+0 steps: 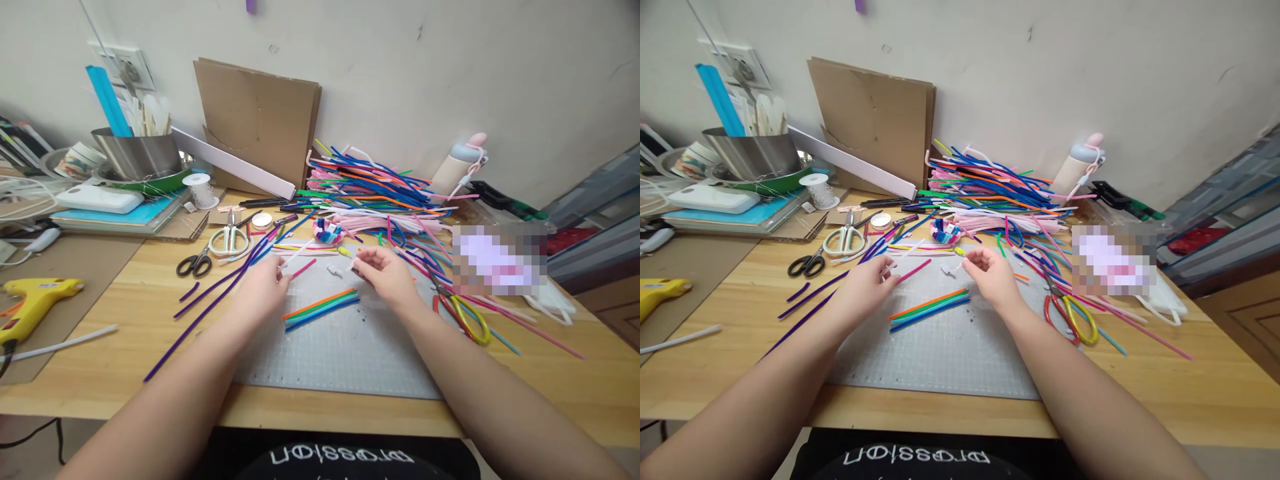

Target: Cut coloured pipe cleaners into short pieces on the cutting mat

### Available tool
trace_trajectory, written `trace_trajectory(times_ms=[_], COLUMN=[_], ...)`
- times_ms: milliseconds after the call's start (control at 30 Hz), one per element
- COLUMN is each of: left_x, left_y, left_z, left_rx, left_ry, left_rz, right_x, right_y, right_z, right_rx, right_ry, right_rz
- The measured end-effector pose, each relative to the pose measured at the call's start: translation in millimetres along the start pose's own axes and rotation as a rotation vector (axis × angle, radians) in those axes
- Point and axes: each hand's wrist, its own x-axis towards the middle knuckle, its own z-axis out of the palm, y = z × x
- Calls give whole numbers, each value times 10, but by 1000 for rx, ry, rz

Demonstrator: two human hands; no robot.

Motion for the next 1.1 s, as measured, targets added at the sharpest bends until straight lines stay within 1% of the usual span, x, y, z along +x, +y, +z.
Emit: trace_trajectory(times_ms=[67,133,200,267,367,433,467,500,567,600,633,700,767,833,900,967,1033,1100], left_x=[43,65,73,77,90,99,98,91,53,23,-13,-90,-156,-197,-212,-212,-210,-211], left_y=[-44,-69,-89,-113,-144,-137,-120,-94,-17,28,73,153,209,241,258,269,280,291], left_z=[40,88,130,157,161,141,124,106,73,63,60,75,108,139,150,138,112,82], left_rx=[75,99,95,82,38,-10,-42,-77,-164,-254,-381,-746,-1000,-1100,-1169,-1219,-1238,-1240], left_ry=[-12,-31,-48,-62,-71,-67,-65,-66,-102,-158,-239,-455,-600,-658,-671,-639,-603,-613], left_rz=[-2,-3,-15,-27,-45,-53,-52,-47,-23,-12,-7,-25,-61,-100,-147,-199,-235,-237], right_x=[10,18,32,50,56,30,8,-21,-96,-140,-186,-280,-365,-425,-449,-440,-410,-378], right_y=[76,127,155,165,146,108,81,50,-18,-52,-84,-140,-181,-212,-237,-259,-277,-291], right_z=[9,21,26,22,5,1,6,18,65,99,140,229,310,357,356,309,232,152], right_rx=[-299,-535,-642,-667,-648,-589,-540,-471,-274,-154,-29,192,342,428,463,430,277,0], right_ry=[-37,-44,-49,-38,24,63,75,81,40,-12,-77,-201,-260,-263,-233,-197,-187,-180], right_rz=[-77,-141,-173,-216,-331,-406,-415,-394,-262,-171,-82,54,126,150,129,76,-24,-208])
